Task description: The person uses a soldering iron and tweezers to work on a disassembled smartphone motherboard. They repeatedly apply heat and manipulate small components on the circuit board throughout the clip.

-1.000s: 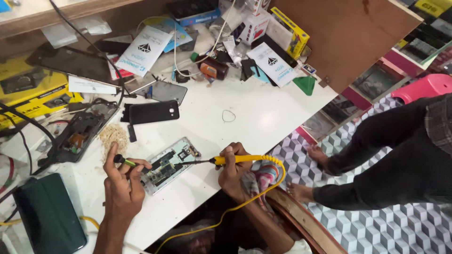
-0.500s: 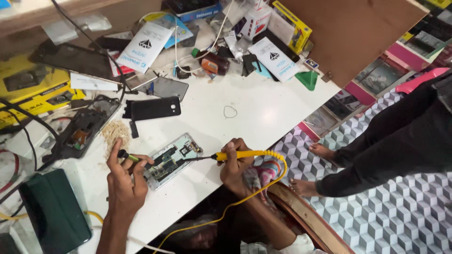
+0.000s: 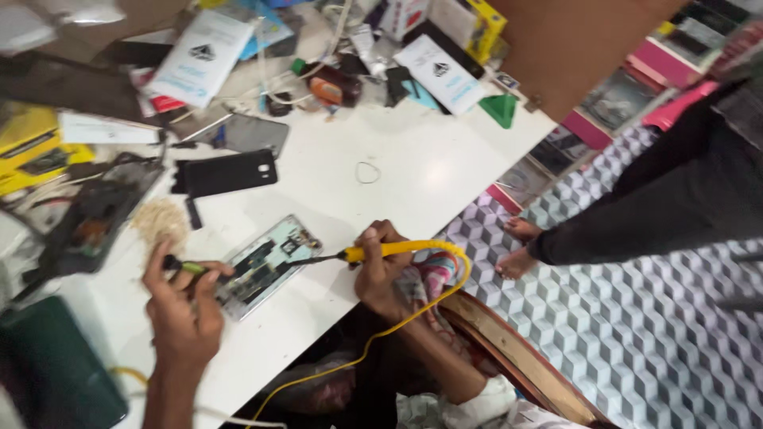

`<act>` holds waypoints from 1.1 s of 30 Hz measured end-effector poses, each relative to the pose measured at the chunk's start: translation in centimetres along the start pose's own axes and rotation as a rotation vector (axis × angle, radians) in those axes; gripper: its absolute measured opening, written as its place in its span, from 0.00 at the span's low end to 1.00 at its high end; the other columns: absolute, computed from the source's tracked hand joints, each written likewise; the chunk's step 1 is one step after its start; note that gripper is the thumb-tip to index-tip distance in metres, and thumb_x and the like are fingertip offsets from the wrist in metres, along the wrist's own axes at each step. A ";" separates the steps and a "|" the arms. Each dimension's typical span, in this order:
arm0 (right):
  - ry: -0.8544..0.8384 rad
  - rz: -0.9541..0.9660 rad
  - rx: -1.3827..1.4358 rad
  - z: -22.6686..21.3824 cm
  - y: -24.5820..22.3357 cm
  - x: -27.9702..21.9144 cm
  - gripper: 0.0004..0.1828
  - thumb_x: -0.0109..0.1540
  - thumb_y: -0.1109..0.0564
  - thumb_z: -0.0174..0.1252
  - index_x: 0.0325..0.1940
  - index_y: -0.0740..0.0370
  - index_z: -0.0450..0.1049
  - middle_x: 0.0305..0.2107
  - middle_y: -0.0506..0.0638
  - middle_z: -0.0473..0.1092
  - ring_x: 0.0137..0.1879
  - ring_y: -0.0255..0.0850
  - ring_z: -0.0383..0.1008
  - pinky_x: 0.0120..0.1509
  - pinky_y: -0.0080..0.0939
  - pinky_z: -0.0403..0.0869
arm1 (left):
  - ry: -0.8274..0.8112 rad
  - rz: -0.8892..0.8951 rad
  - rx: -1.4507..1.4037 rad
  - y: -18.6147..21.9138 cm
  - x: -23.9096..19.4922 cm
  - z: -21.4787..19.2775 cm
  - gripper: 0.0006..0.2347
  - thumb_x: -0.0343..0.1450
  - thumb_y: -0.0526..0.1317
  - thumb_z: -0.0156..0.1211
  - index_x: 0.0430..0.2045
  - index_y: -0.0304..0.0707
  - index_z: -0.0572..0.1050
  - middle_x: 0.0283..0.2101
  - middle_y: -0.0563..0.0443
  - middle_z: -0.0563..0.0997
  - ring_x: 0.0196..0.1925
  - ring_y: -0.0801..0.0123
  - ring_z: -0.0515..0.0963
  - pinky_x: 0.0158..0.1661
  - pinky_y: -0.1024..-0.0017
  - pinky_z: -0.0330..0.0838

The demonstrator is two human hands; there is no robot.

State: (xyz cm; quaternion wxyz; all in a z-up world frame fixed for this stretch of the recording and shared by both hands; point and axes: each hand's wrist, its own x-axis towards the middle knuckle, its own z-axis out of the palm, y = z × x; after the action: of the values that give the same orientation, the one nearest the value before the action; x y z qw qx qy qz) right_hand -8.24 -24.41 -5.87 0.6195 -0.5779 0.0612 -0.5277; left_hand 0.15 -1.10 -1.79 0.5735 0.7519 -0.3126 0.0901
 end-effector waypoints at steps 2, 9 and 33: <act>0.015 0.061 0.025 -0.2 0.3 0.0 0.17 0.71 0.57 0.51 0.27 0.63 0.64 0.20 0.48 0.65 0.22 0.30 0.62 0.23 0.31 0.64 | -0.005 -0.006 0.000 -0.2 0.0 0.2 0.24 0.79 0.30 0.47 0.71 0.30 0.47 0.40 0.39 0.83 0.39 0.67 0.81 0.43 0.72 0.73; 0.060 0.171 -0.049 0.1 -0.1 0.4 0.15 0.72 0.56 0.50 0.31 0.63 0.66 0.22 0.49 0.66 0.25 0.33 0.66 0.28 0.33 0.68 | -0.007 -0.191 -0.045 -0.8 0.3 -0.2 0.26 0.76 0.31 0.50 0.70 0.30 0.51 0.37 0.41 0.85 0.35 0.64 0.80 0.38 0.69 0.72; -0.089 0.090 -0.007 0.7 -1.5 0.4 0.16 0.73 0.56 0.49 0.33 0.65 0.62 0.25 0.53 0.67 0.20 0.35 0.65 0.23 0.35 0.67 | -0.011 0.157 0.108 0.5 0.5 -0.7 0.23 0.81 0.32 0.50 0.70 0.26 0.52 0.34 0.41 0.85 0.30 0.64 0.84 0.34 0.70 0.75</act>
State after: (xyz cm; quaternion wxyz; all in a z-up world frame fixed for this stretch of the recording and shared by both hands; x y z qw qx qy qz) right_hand -8.49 -23.97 -4.22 0.6429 -0.5995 0.0614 -0.4727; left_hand 0.39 -0.71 -0.94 0.5217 0.7553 -0.3682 0.1474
